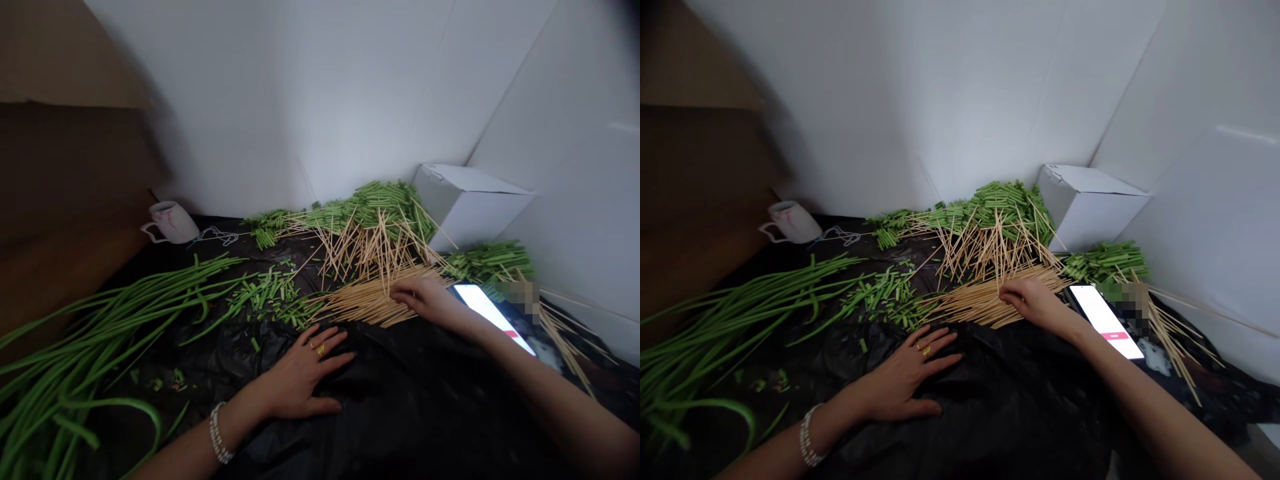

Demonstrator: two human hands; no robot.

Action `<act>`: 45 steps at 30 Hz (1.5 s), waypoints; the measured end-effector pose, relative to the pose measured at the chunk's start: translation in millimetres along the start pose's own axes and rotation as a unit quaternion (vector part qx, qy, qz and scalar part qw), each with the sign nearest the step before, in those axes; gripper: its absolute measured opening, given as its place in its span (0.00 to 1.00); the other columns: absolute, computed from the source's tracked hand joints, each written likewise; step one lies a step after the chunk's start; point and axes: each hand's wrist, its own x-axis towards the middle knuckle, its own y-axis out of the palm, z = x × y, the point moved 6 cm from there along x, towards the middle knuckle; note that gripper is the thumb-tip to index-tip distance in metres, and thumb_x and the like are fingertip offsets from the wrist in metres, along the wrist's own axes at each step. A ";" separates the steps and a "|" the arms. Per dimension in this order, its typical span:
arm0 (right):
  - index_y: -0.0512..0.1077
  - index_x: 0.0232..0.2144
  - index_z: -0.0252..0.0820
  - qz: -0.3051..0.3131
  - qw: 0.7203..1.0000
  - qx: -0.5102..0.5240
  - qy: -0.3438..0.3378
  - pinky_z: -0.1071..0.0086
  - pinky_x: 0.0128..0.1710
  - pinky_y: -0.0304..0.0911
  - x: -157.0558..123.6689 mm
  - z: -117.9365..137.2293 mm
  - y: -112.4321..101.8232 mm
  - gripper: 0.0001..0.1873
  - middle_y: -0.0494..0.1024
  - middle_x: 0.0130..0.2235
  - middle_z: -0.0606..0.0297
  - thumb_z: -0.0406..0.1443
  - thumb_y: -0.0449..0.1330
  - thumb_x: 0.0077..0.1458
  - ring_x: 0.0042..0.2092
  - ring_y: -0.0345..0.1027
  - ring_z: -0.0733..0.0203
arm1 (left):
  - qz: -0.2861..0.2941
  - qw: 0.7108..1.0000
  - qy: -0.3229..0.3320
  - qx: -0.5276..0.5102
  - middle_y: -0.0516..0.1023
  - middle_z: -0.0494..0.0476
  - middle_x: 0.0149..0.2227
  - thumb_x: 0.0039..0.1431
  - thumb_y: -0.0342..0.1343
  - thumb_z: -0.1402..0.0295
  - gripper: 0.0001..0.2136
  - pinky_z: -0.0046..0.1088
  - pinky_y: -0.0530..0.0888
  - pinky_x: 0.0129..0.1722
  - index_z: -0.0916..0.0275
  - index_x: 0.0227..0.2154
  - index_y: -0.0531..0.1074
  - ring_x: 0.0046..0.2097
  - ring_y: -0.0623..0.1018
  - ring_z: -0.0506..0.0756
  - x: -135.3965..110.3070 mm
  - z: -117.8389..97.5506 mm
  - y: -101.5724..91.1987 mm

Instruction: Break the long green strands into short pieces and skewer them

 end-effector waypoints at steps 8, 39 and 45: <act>0.74 0.34 0.41 -0.022 0.996 -0.087 0.012 0.69 0.37 0.58 -8.9 3.2 -7.4 0.10 0.77 0.33 0.62 0.34 0.52 0.60 0.35 0.69 0.60 | 0.001 1.000 -0.003 0.007 0.51 0.59 0.68 0.54 0.51 0.43 0.37 0.52 0.46 0.64 0.50 0.65 0.53 0.67 0.52 0.66 0.5 -1.3 -2.0; 0.71 0.30 0.39 0.011 0.948 -0.317 0.000 0.68 0.30 0.51 -21.3 0.6 32.6 0.09 0.73 0.34 0.59 0.25 0.52 0.54 0.32 0.65 0.61 | -0.009 1.000 0.000 -0.004 0.50 0.59 0.68 0.54 0.53 0.45 0.37 0.53 0.45 0.64 0.50 0.64 0.53 0.67 0.52 0.66 -0.7 1.1 -0.7; 0.69 0.29 0.38 -0.008 0.946 -0.323 -0.024 0.66 0.33 0.53 -21.4 -6.4 44.1 0.09 0.73 0.33 0.58 0.26 0.51 0.56 0.34 0.64 0.58 | -0.010 1.000 -0.002 -0.008 0.51 0.59 0.68 0.54 0.52 0.44 0.37 0.53 0.45 0.64 0.50 0.64 0.53 0.67 0.53 0.67 -0.1 0.9 -1.0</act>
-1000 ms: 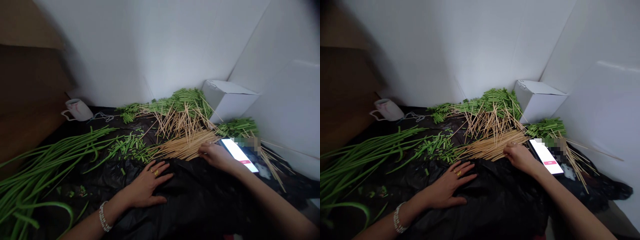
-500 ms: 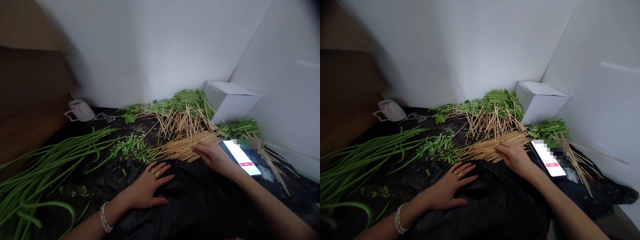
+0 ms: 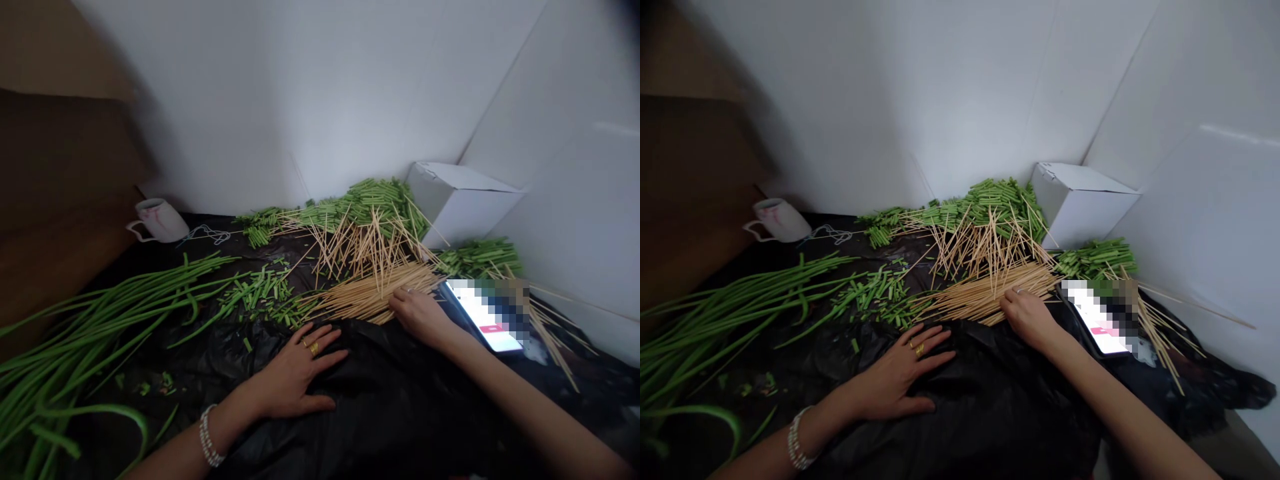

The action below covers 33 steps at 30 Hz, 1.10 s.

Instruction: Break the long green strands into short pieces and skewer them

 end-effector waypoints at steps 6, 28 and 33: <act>0.69 0.31 0.38 -0.012 1.000 -0.002 -0.010 0.66 0.34 0.53 1.3 -0.3 -0.6 0.09 0.74 0.33 0.57 0.25 0.51 0.54 0.34 0.64 0.58 | -0.001 1.000 0.002 -0.003 0.51 0.59 0.68 0.54 0.52 0.44 0.36 0.53 0.45 0.64 0.49 0.64 0.53 0.67 0.53 0.66 0.0 -1.2 -1.6; 0.73 0.30 0.38 -0.001 0.991 -0.081 -0.107 0.62 0.36 0.60 11.1 13.6 3.8 0.11 0.75 0.34 0.54 0.23 0.53 0.54 0.36 0.67 0.54 | -0.001 1.000 0.001 -0.001 0.51 0.59 0.68 0.54 0.52 0.44 0.37 0.53 0.45 0.64 0.49 0.64 0.53 0.67 0.53 0.66 -0.1 -0.6 0.0; 0.74 0.32 0.37 0.010 0.987 -0.101 -0.128 0.63 0.35 0.60 13.4 14.9 9.3 0.10 0.75 0.34 0.55 0.24 0.54 0.55 0.36 0.67 0.54 | 0.006 1.000 -0.003 0.005 0.50 0.58 0.68 0.54 0.50 0.43 0.37 0.53 0.45 0.64 0.50 0.64 0.53 0.67 0.52 0.66 0.1 -0.2 -0.1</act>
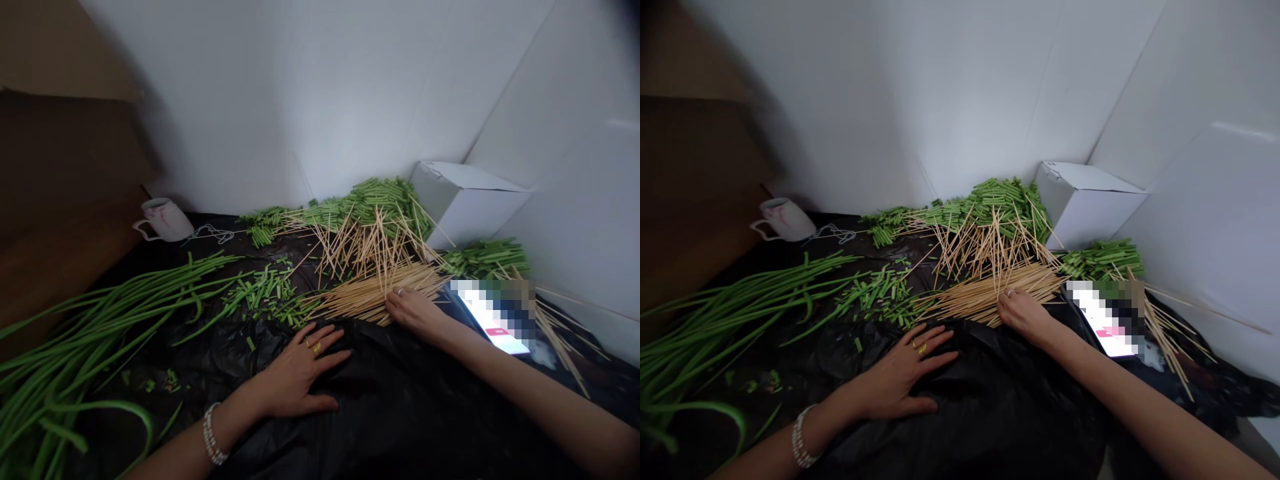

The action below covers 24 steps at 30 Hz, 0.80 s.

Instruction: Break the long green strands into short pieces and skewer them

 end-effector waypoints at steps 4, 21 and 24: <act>0.73 0.32 0.37 0.005 1.000 -0.009 -0.011 0.62 0.35 0.59 0.1 -0.8 0.7 0.11 0.75 0.33 0.55 0.23 0.53 0.55 0.36 0.67 0.54 | 0.002 1.000 -0.002 -0.002 0.50 0.59 0.68 0.54 0.51 0.43 0.37 0.53 0.45 0.64 0.50 0.64 0.53 0.67 0.52 0.66 0.6 0.4 -0.2; 0.70 0.32 0.38 -0.002 0.998 0.063 -0.004 0.65 0.37 0.58 -6.9 -4.5 -12.5 0.11 0.74 0.35 0.58 0.24 0.50 0.58 0.36 0.66 0.57 | -0.002 1.000 0.003 0.002 0.51 0.60 0.68 0.55 0.50 0.43 0.36 0.53 0.46 0.64 0.51 0.64 0.53 0.67 0.52 0.66 1.0 -0.7 -1.3; 0.70 0.33 0.37 -0.007 0.997 0.075 -0.004 0.66 0.36 0.58 -6.0 -2.6 -11.7 0.10 0.75 0.35 0.58 0.24 0.51 0.57 0.35 0.66 0.57 | 0.001 1.000 0.000 -0.001 0.51 0.60 0.68 0.55 0.50 0.43 0.36 0.53 0.45 0.64 0.51 0.64 0.54 0.67 0.52 0.66 1.1 -0.8 -1.1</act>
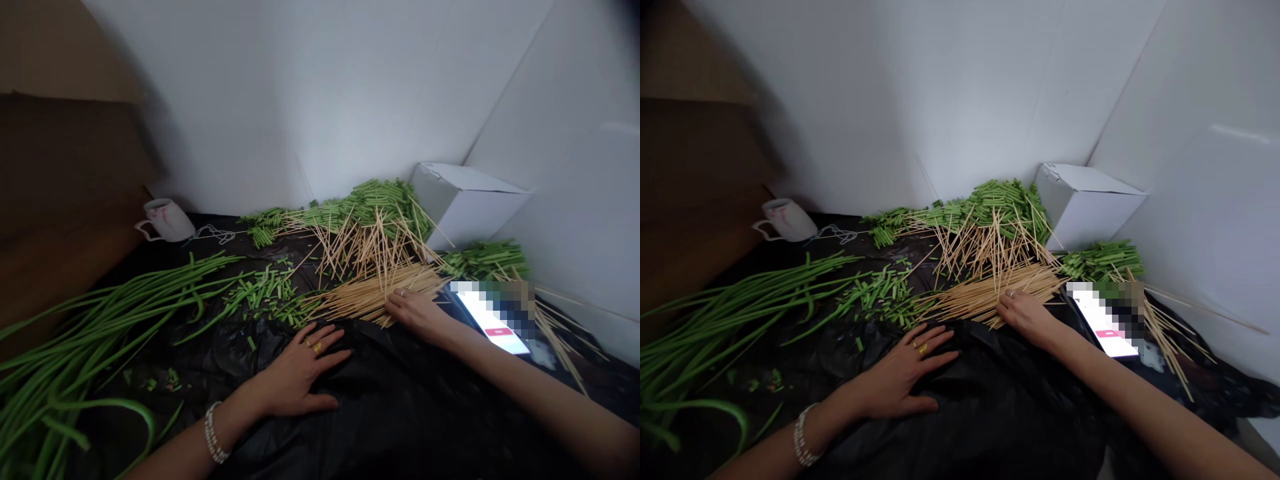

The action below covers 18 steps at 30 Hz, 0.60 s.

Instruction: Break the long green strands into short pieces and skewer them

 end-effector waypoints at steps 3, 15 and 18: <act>0.71 0.34 0.37 -0.002 1.000 0.000 0.000 0.66 0.37 0.58 2.8 0.2 4.1 0.09 0.75 0.35 0.58 0.24 0.52 0.57 0.36 0.66 0.56 | 0.008 1.000 -0.002 0.001 0.50 0.60 0.68 0.55 0.49 0.43 0.36 0.53 0.45 0.64 0.51 0.64 0.53 0.67 0.52 0.65 -0.2 0.4 1.6; 0.68 0.31 0.39 -0.021 1.000 0.010 0.014 0.66 0.33 0.54 0.9 -5.0 -2.0 0.10 0.74 0.32 0.61 0.23 0.51 0.55 0.32 0.65 0.59 | 0.003 1.000 -0.004 0.000 0.50 0.59 0.68 0.55 0.51 0.44 0.36 0.53 0.46 0.64 0.50 0.64 0.53 0.67 0.52 0.66 -0.4 -0.3 -0.1; 0.68 0.32 0.40 -0.027 0.999 0.032 0.034 0.67 0.33 0.54 -7.3 -9.4 -5.8 0.10 0.73 0.32 0.61 0.23 0.51 0.55 0.33 0.64 0.59 | 0.005 1.000 -0.003 0.006 0.50 0.59 0.68 0.55 0.51 0.44 0.36 0.53 0.46 0.64 0.50 0.64 0.53 0.67 0.52 0.66 -0.2 -0.2 0.4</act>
